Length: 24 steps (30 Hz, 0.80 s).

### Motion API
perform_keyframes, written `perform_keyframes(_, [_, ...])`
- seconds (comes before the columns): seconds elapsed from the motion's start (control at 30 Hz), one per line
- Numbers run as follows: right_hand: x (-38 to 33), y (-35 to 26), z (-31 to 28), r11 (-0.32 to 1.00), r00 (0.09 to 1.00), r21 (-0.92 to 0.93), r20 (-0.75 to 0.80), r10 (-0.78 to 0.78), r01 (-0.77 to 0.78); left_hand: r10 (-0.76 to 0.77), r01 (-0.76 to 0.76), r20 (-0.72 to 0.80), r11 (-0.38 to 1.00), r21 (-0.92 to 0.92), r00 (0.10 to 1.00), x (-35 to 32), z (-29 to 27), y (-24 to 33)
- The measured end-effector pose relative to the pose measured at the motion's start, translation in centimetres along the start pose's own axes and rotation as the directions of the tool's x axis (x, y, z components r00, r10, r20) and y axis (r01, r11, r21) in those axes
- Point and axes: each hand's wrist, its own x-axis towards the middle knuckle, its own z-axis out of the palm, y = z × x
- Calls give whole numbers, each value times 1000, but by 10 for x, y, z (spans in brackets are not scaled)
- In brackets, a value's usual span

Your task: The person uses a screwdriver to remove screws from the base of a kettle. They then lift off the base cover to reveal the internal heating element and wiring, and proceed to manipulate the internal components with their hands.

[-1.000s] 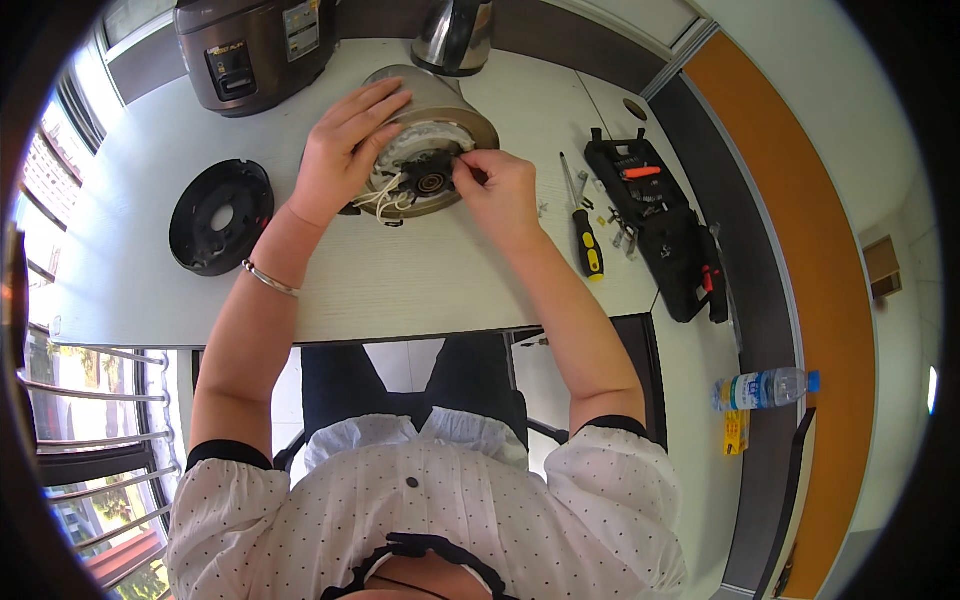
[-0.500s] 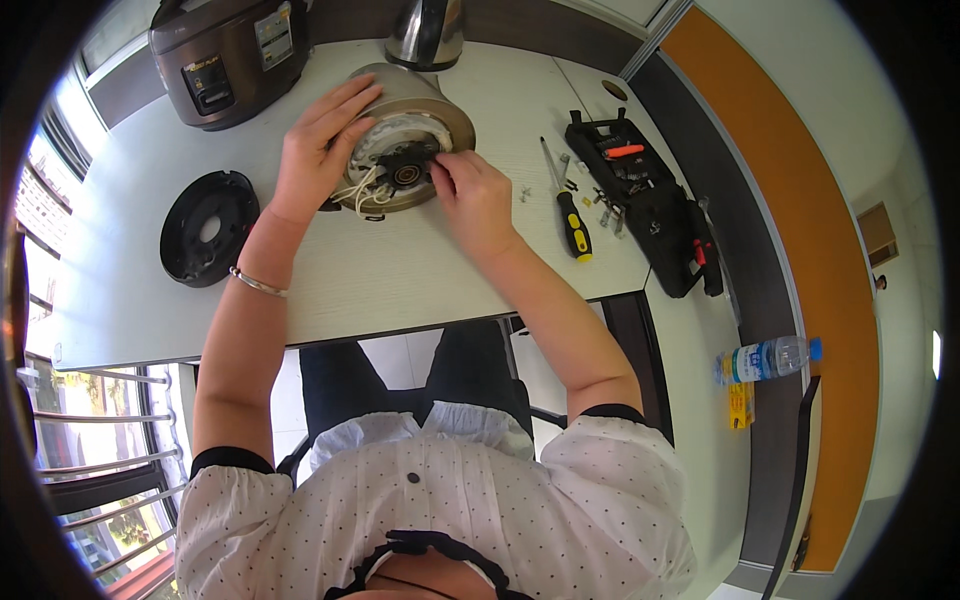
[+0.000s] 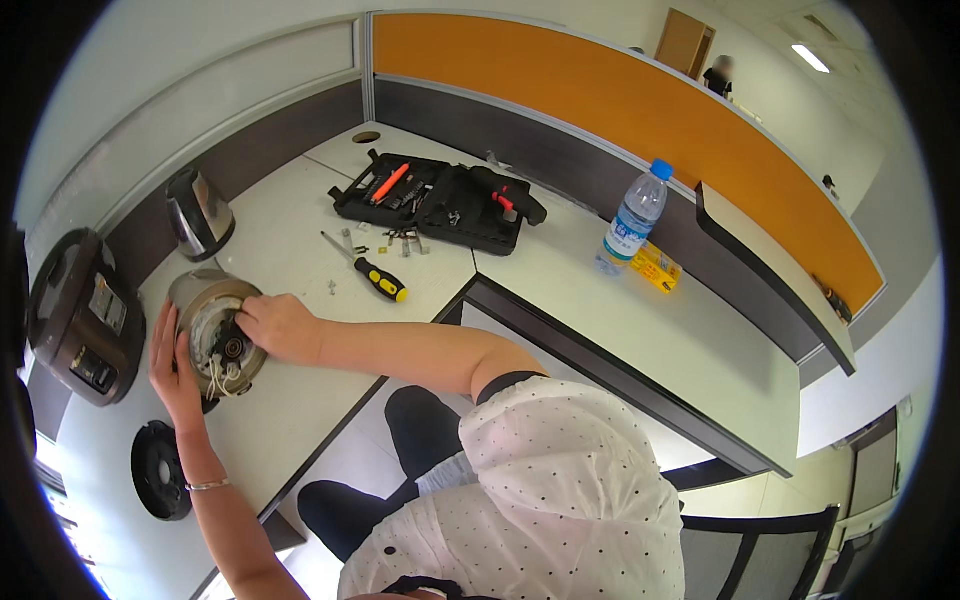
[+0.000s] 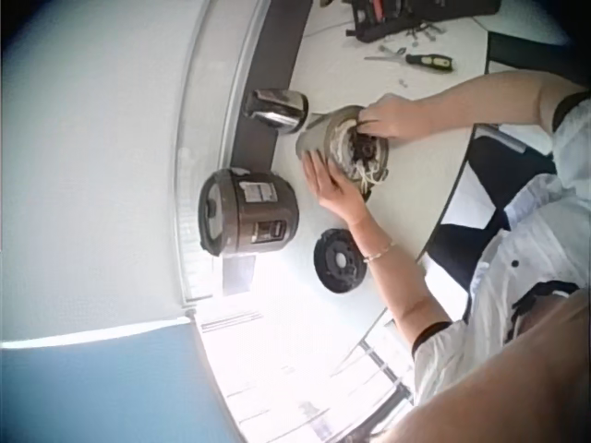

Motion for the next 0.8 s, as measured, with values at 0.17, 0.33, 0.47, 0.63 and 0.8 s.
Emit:
perform_keyframes(0.17, [4,5,-3,982,990,-127,41,-135,139,18,-18,16,1000,12,1000,1,1,0])
perform_keyframes(0.33, [13,5,-5,966,979,-161,44,-200,204,26,-27,23,999,21,999,1,-3,-1])
perform_keyframes(0.47, [14,5,-7,962,978,-178,69,-197,206,38,-38,22,999,12,999,1,-1,1])
perform_keyframes(0.63, [16,1,-5,973,983,-158,109,-150,167,42,-42,17,999,23,999,1,-5,3])
perform_keyframes(0.8, [14,5,-4,977,982,-143,123,-141,159,20,-20,9,1000,15,1000,0,0,4])
